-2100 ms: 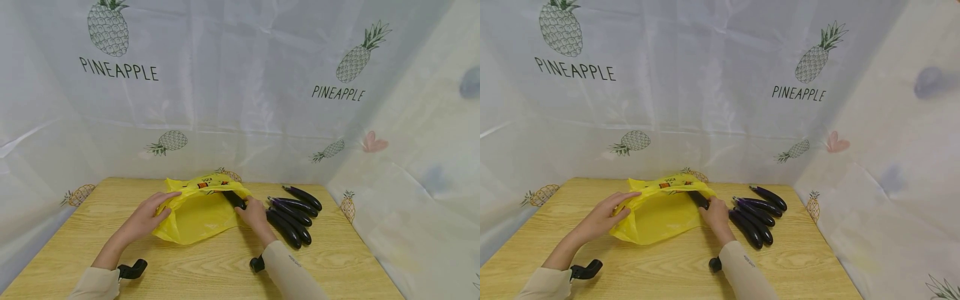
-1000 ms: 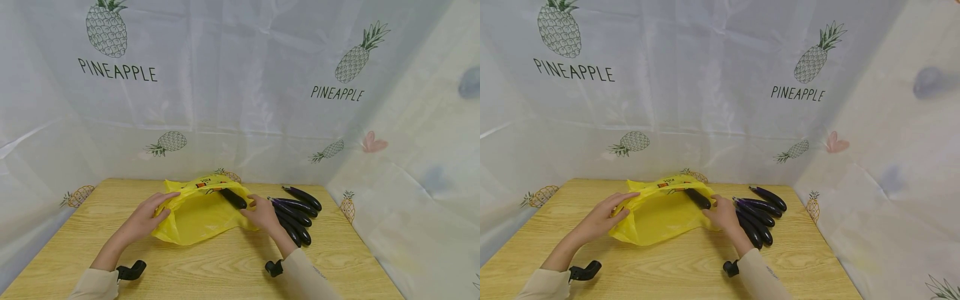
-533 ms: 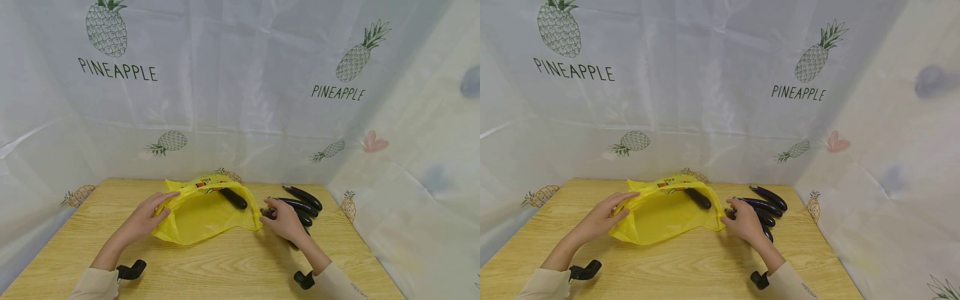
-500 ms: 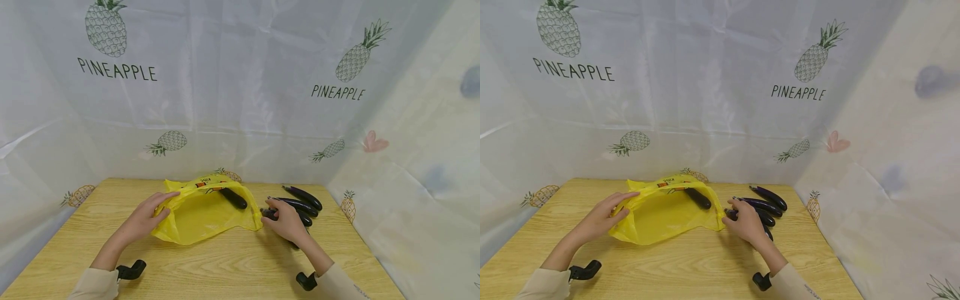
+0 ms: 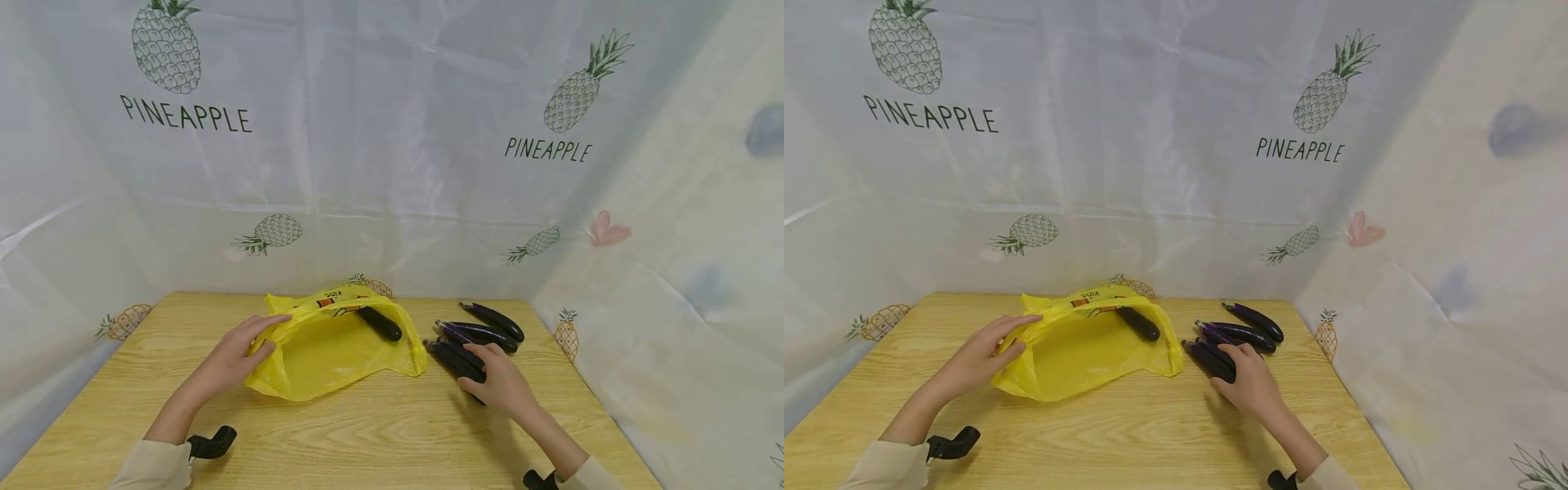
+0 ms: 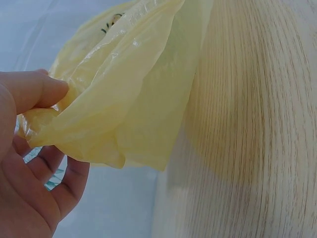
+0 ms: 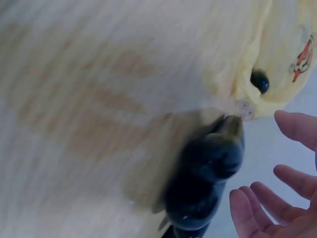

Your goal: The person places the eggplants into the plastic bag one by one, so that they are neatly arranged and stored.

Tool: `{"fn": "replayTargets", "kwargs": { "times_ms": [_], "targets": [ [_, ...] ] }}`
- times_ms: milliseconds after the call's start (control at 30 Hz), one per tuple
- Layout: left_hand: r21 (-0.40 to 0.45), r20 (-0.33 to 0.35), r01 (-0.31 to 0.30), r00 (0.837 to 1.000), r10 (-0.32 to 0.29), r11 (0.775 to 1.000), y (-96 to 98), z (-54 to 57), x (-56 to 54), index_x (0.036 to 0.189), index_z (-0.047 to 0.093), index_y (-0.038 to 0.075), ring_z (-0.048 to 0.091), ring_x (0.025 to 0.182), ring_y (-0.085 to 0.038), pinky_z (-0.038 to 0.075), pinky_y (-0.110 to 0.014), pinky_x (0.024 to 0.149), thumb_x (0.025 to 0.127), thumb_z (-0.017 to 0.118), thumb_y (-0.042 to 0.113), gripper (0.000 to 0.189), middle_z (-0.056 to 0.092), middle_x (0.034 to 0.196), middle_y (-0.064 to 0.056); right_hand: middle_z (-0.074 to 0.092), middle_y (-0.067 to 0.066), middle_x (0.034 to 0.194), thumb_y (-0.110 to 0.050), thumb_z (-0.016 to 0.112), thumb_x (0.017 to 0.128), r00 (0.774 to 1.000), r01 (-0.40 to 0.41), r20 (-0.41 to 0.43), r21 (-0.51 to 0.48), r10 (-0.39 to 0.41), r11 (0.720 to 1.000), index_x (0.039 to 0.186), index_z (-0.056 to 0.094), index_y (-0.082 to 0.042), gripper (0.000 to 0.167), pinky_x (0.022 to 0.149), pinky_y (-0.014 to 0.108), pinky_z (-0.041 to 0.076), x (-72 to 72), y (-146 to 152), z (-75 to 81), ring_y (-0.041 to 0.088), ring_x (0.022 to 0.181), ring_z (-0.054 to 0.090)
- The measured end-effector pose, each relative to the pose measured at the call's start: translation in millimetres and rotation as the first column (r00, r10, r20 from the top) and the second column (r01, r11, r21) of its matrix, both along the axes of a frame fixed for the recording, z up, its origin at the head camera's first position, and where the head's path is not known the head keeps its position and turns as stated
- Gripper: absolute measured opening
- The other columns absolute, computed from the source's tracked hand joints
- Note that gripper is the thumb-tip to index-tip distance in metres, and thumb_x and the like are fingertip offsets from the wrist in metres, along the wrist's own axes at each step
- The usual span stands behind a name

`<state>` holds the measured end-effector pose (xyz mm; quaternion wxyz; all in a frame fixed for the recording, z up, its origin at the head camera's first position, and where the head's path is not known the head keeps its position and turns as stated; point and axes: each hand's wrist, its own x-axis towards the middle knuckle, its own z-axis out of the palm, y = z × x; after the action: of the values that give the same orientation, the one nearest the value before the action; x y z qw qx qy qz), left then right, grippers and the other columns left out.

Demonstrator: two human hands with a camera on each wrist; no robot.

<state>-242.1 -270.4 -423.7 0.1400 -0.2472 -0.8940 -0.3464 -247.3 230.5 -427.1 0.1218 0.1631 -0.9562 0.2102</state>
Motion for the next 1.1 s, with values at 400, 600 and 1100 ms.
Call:
{"fn": "replayTargets", "kwargs": {
  "times_ms": [400,600,1100],
  "targets": [
    [-0.008,-0.001,-0.009,1.0,0.009,1.0,-1.0,-2.0,1.2,0.16,0.049,0.02,0.059,0.131,-0.034,0.053,-0.053,0.094,0.106,0.065,0.006,0.057,0.059,0.149,-0.008,0.066,0.012,0.116,-0.023,0.093,0.084,0.999,0.024,0.033,0.012,-0.024,1.0,0.139,0.069,-0.007,0.062,0.063,0.028,0.045,5.1,14,-11.6,0.009,0.072,0.048],
    [-0.012,-0.008,-0.008,1.0,0.008,1.0,-0.3,-1.6,1.8,0.16,0.05,0.02,0.06,0.129,-0.033,0.053,-0.05,0.093,0.106,0.065,0.005,0.057,0.06,0.149,-0.008,0.067,0.009,0.113,-0.022,0.093,0.084,0.999,0.022,0.037,0.011,-0.022,1.0,0.137,0.07,-0.008,0.06,0.062,0.027,0.045,5.1,16,-16.7,0.007,0.071,0.048],
    [-0.018,-0.029,0.004,1.0,-0.004,1.0,0.4,-2.0,-0.2,0.159,0.051,0.015,0.059,0.133,-0.037,0.052,-0.059,0.097,0.105,0.065,0.001,0.057,0.061,0.148,-0.011,0.069,0.004,0.103,-0.019,0.096,0.079,0.998,0.017,0.062,0.023,-0.018,1.0,0.128,0.075,-0.009,0.054,0.061,0.028,0.045,6.3,13,-19.3,0.01,0.071,0.051]
  ]
}}
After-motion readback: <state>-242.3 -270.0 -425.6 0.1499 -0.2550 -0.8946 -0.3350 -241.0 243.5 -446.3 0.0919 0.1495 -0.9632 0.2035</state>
